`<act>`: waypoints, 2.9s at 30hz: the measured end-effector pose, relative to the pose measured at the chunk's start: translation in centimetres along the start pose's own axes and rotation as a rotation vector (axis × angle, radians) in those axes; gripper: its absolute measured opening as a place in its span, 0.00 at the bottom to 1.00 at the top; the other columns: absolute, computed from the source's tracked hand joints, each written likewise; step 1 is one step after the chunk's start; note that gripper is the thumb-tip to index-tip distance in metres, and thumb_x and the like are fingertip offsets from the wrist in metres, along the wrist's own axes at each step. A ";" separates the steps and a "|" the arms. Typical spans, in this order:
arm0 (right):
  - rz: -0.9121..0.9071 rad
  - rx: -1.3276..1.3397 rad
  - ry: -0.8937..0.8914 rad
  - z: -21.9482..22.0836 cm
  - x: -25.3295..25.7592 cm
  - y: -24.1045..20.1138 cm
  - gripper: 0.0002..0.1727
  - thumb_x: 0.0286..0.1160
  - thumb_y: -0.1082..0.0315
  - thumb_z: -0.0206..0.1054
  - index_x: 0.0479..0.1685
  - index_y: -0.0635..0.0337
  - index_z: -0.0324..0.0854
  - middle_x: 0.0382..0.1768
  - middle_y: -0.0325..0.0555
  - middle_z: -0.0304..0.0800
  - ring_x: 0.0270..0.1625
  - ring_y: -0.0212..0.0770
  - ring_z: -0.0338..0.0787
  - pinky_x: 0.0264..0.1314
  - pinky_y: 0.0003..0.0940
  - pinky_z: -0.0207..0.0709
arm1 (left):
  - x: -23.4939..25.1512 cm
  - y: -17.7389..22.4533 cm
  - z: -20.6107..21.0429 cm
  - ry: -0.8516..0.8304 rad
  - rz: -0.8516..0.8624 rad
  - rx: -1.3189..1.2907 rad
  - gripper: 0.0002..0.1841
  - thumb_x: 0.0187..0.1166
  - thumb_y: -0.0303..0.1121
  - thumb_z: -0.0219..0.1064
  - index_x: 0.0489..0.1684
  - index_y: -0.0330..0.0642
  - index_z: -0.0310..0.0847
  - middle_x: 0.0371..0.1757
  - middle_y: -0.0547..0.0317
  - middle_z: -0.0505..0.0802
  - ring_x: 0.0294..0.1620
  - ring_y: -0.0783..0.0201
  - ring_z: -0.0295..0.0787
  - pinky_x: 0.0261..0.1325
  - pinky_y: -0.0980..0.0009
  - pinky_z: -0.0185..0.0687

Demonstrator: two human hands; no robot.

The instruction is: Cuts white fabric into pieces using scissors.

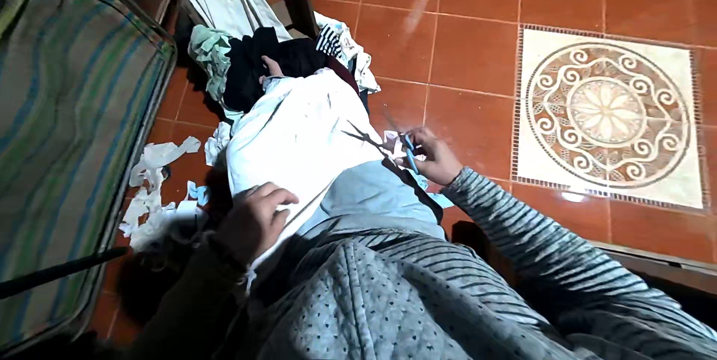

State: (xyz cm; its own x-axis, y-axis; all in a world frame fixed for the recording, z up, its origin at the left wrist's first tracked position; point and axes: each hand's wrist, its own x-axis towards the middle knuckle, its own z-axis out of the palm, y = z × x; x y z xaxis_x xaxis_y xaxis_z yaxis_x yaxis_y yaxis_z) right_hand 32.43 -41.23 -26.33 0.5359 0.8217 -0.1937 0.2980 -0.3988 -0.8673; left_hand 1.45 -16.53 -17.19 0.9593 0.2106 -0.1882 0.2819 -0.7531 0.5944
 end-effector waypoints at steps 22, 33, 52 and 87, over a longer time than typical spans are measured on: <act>0.510 0.876 -0.679 1.6 -7.6 -6.0 0.34 0.67 0.20 0.59 0.31 0.43 0.79 0.29 0.31 0.88 0.28 0.23 0.86 0.27 0.16 0.76 | 10.5 1.7 9.2 0.469 0.153 0.197 0.11 0.76 0.31 0.69 0.52 0.46 0.94 0.47 0.52 0.95 0.46 0.49 0.94 0.47 0.53 0.89; 0.465 0.846 -0.564 4.5 -6.2 -7.7 0.31 0.87 0.37 0.44 0.30 0.50 0.79 0.27 0.32 0.89 0.20 0.21 0.79 0.20 0.16 0.68 | 11.3 1.6 10.2 0.627 0.323 0.179 0.07 0.76 0.33 0.72 0.42 0.43 0.96 0.38 0.55 0.96 0.39 0.57 0.95 0.42 0.63 0.89; 0.509 0.743 -0.534 4.5 -6.1 -8.9 0.34 0.90 0.38 0.40 0.24 0.50 0.79 0.22 0.30 0.88 0.23 0.22 0.83 0.25 0.18 0.73 | 11.4 2.3 9.1 0.580 0.293 0.030 0.09 0.76 0.37 0.73 0.41 0.44 0.96 0.38 0.57 0.97 0.47 0.57 0.94 0.53 0.62 0.87; 0.557 0.471 -0.708 2.3 -4.7 -8.7 0.32 0.85 0.34 0.49 0.24 0.49 0.80 0.22 0.31 0.88 0.21 0.26 0.83 0.23 0.22 0.75 | 11.1 -0.1 10.1 0.641 0.187 0.057 0.06 0.72 0.31 0.73 0.38 0.41 0.95 0.35 0.53 0.95 0.40 0.57 0.93 0.48 0.63 0.89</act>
State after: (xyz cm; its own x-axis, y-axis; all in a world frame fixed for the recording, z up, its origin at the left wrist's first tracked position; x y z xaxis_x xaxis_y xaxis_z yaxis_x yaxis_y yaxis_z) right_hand 25.47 -40.68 -18.91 -0.1325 0.6814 -0.7198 -0.2745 -0.7231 -0.6339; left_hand 11.88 -20.43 -27.24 0.8168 0.3885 0.4266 0.1253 -0.8411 0.5262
